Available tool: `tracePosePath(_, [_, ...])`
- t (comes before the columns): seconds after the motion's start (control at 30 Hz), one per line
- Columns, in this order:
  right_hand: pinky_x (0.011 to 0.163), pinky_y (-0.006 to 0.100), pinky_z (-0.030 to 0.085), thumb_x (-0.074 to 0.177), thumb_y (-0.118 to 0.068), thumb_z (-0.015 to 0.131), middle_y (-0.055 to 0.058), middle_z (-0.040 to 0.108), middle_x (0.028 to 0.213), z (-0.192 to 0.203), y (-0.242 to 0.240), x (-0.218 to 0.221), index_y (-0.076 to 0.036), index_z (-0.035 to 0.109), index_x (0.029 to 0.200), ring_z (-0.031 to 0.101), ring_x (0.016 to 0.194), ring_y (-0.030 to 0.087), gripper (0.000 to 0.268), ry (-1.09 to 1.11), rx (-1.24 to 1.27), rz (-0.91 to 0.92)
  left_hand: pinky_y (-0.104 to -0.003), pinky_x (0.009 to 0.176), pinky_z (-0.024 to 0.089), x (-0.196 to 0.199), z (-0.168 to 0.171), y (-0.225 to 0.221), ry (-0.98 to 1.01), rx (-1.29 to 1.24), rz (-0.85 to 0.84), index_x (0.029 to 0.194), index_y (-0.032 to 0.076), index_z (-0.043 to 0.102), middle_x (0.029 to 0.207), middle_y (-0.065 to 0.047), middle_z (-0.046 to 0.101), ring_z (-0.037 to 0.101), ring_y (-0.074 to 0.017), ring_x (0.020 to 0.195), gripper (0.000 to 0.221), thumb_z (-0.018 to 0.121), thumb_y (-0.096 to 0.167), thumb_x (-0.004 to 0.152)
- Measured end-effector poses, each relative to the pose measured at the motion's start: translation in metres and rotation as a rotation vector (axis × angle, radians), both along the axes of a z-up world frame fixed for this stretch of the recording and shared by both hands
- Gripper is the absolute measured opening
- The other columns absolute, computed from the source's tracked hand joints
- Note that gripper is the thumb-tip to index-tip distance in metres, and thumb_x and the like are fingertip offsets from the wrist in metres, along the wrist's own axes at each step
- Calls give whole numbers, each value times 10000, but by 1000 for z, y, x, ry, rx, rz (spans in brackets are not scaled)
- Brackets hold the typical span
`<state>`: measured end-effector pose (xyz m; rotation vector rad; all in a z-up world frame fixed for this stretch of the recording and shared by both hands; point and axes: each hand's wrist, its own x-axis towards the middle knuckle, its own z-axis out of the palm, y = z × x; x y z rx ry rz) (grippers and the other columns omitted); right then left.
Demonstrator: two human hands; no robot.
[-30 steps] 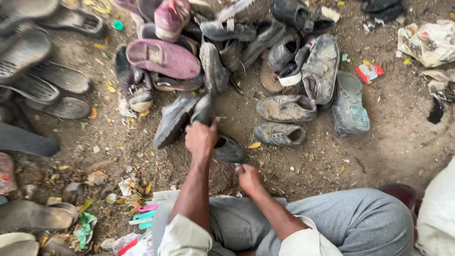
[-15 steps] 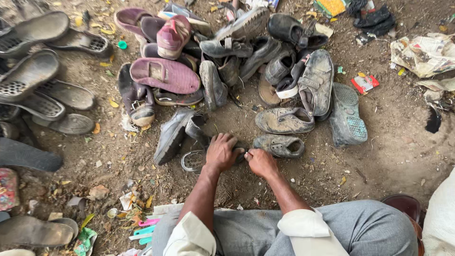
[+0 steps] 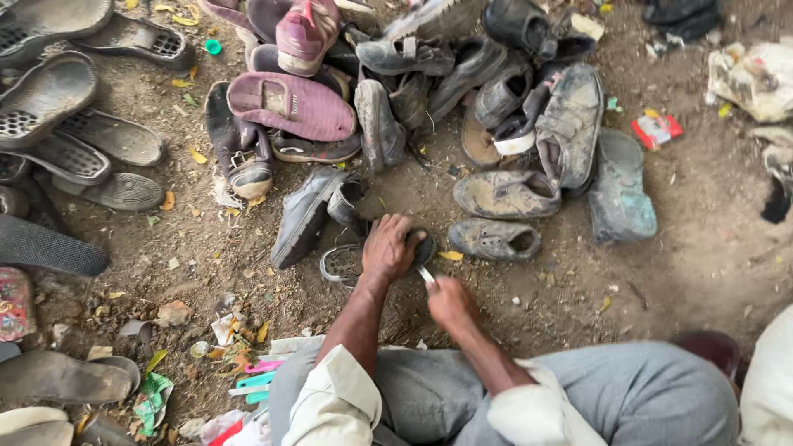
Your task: The person uses a small knife and a glue stick to repair several shoes and sandals, applying adhesive and trimming edges by hand.
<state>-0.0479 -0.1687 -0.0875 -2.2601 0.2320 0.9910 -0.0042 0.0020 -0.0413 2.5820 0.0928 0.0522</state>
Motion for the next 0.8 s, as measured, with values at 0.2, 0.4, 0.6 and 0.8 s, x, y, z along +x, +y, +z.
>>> tracePosePath(0.2, [526, 433, 457, 1033, -321, 538, 95, 648, 690, -13, 10, -13, -85, 701, 939, 595, 583, 225, 302, -244, 69, 48, -430, 919, 475, 0, -18, -4, -95, -93, 265, 1047, 113, 675, 1035, -81, 658, 595, -308, 1009, 216, 639, 317, 985])
tracePosePath(0.4, [589, 447, 497, 969, -217, 558, 112, 675, 770, -21, 15, 10, -110, 722, 991, 639, 648, 255, 197, -154, 40, 157, -467, 864, 494, 8, -29, -7, -217, -101, 438, 1007, 68, 653, 1011, -135, 685, 612, -345, 986, 259, 670, 321, 959])
tracePosePath(0.6, [642, 448, 511, 1018, -345, 551, 164, 726, 846, -7, 30, -26, -88, 738, 956, 693, 740, 289, 324, -88, 37, 82, -437, 740, 507, 14, -21, -1, -82, -334, 596, 981, 38, 622, 897, -151, 679, 645, -318, 806, 276, 666, 310, 996])
tracePosePath(0.8, [670, 487, 534, 944, -206, 580, 185, 732, 825, -48, 45, -32, -76, 739, 1002, 723, 738, 320, 214, -107, 140, 25, -384, 735, 525, 12, -40, 8, -254, -487, 621, 1031, 42, 632, 881, -146, 689, 653, -253, 786, 259, 674, 294, 988])
